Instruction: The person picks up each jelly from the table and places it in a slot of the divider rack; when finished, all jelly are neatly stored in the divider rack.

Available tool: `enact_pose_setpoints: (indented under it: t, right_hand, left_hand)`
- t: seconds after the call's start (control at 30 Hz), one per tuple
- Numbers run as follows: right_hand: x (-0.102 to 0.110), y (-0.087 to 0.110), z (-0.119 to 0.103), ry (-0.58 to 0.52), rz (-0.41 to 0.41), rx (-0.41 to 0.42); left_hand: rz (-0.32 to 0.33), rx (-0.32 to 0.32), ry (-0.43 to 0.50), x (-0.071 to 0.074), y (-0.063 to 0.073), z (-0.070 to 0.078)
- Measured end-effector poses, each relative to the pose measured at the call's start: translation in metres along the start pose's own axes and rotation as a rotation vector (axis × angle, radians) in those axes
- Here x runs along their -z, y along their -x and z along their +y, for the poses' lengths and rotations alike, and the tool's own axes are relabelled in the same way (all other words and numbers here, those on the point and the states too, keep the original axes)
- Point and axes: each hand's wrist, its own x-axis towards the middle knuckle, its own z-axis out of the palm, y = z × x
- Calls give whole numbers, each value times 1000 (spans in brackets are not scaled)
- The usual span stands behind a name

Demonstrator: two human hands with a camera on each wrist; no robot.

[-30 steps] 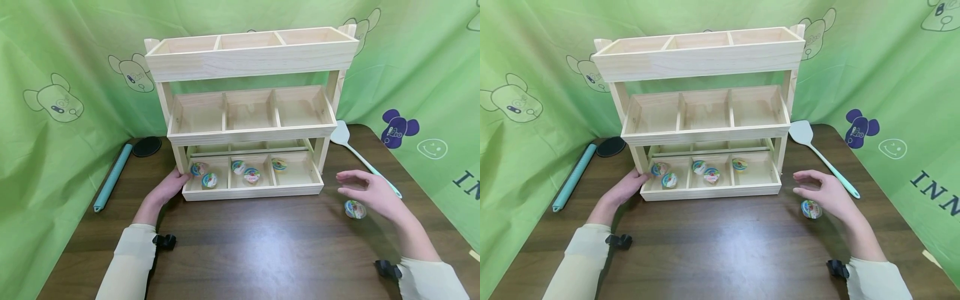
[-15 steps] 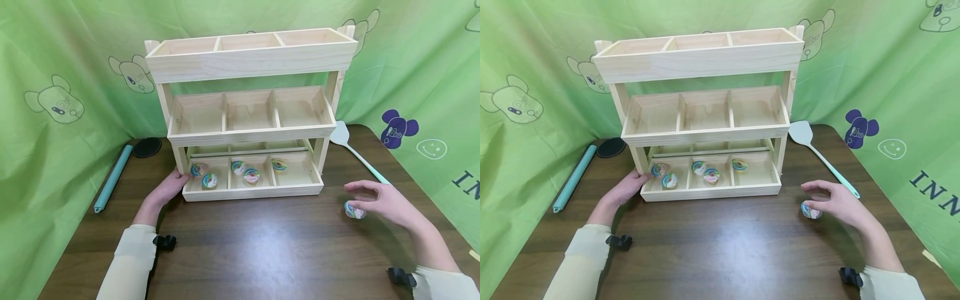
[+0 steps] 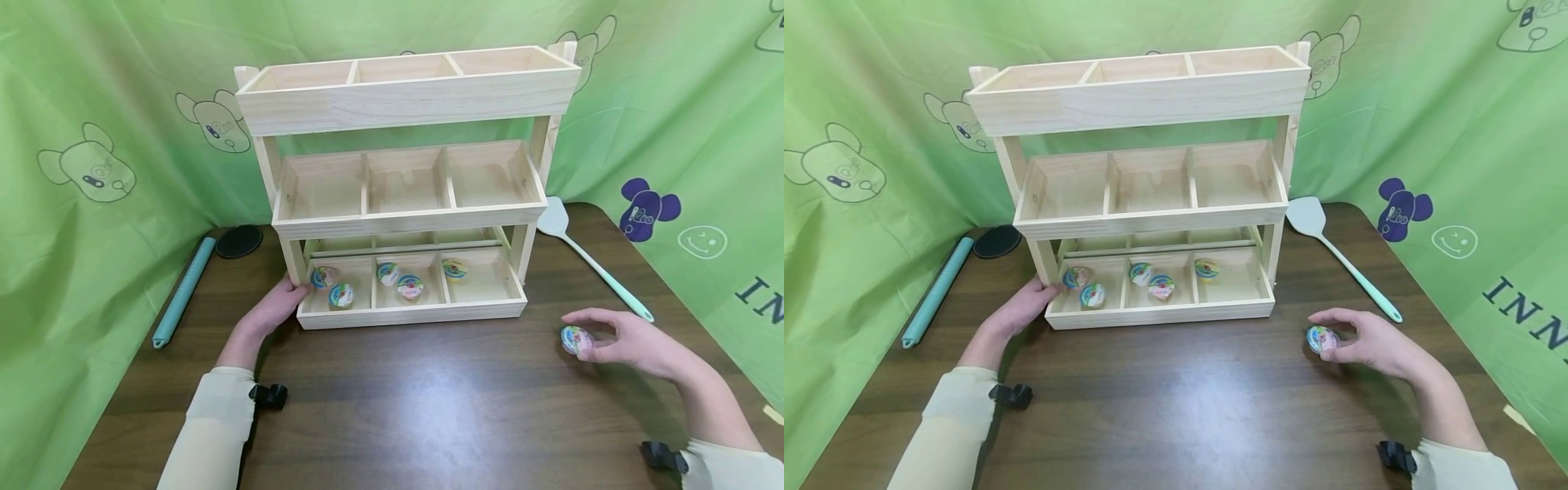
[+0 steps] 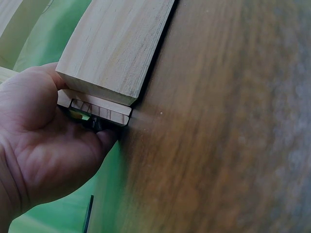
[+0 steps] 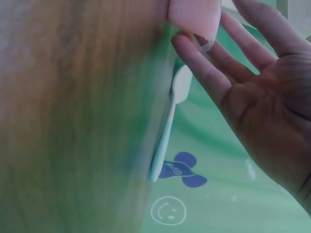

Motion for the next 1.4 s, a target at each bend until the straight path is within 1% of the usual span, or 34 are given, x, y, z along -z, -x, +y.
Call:
enact_pose_setpoints:
  t: [0.13, 0.27, 0.43, 0.67, 0.8, 0.93, 1.1, 1.4]
  right_hand:
    - [-1, 1, 3, -26, -45, 16]
    - [-2, 0, 4, -19, -47, 11]
    - [-1, -1, 3, -8, -48, -1]
    - [-3, -2, 1, -6, -65, 26]
    - [-3, -3, -1, 33, -44, 22]
    - [-2, -6, -5, 43, -29, -12]
    - [-1, -13, -13, 63, -13, -37]
    - [0, -33, -30, 82, 0, -37]
  left_hand:
    - [3, -22, -2, -1, -1, 0]
    - [4, -29, -8, -1, -1, 0]
    - [7, -18, -10, 0, 0, -1]
    - [7, -16, -4, 1, -1, -2]
    - [2, -25, 0, 0, 0, 0]
    - [-2, -30, 3, -1, 1, 2]
    - [1, -20, 5, -1, 1, 2]
    - [2, -16, 5, 1, -1, -1]
